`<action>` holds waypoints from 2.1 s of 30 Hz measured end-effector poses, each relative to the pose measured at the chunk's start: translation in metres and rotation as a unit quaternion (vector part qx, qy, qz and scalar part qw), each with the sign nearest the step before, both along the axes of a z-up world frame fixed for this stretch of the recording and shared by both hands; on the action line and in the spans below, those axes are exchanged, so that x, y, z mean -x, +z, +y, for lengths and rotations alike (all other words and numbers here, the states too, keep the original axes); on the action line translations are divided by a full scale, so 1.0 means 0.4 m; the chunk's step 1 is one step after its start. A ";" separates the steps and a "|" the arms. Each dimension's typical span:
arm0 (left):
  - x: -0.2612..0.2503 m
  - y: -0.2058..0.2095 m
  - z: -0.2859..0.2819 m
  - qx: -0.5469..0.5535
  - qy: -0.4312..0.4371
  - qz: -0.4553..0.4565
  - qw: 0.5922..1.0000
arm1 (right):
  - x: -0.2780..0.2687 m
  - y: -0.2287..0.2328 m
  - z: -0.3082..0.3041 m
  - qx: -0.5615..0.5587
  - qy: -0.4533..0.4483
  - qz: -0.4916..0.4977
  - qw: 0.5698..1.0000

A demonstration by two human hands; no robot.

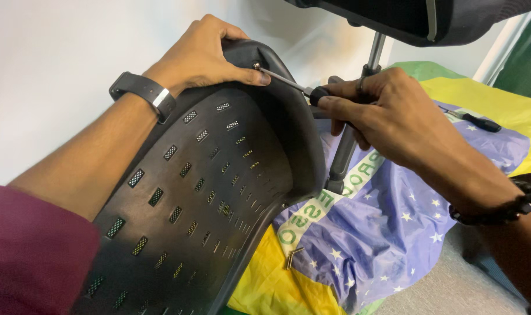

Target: The person uses a screwdriver to tighten screws on the underside of a black plastic chair seat. They reposition the seat and continue tightening multiple screws to secure it.

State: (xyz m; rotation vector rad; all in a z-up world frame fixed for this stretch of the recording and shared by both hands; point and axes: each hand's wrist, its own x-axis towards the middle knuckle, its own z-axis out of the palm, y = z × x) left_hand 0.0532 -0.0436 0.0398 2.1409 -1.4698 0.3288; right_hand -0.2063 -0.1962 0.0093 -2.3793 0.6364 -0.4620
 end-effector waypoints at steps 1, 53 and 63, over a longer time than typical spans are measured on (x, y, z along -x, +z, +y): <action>-0.001 0.002 -0.001 -0.003 0.000 0.003 1.000 | -0.001 -0.001 -0.006 0.026 -0.008 -0.009 1.000; 0.020 0.014 0.002 -0.034 0.139 0.058 0.988 | -0.021 -0.038 -0.071 0.047 0.023 -0.028 0.998; 0.019 0.010 -0.008 -0.040 0.143 0.062 0.987 | -0.007 -0.049 -0.071 -0.179 0.117 -0.085 0.973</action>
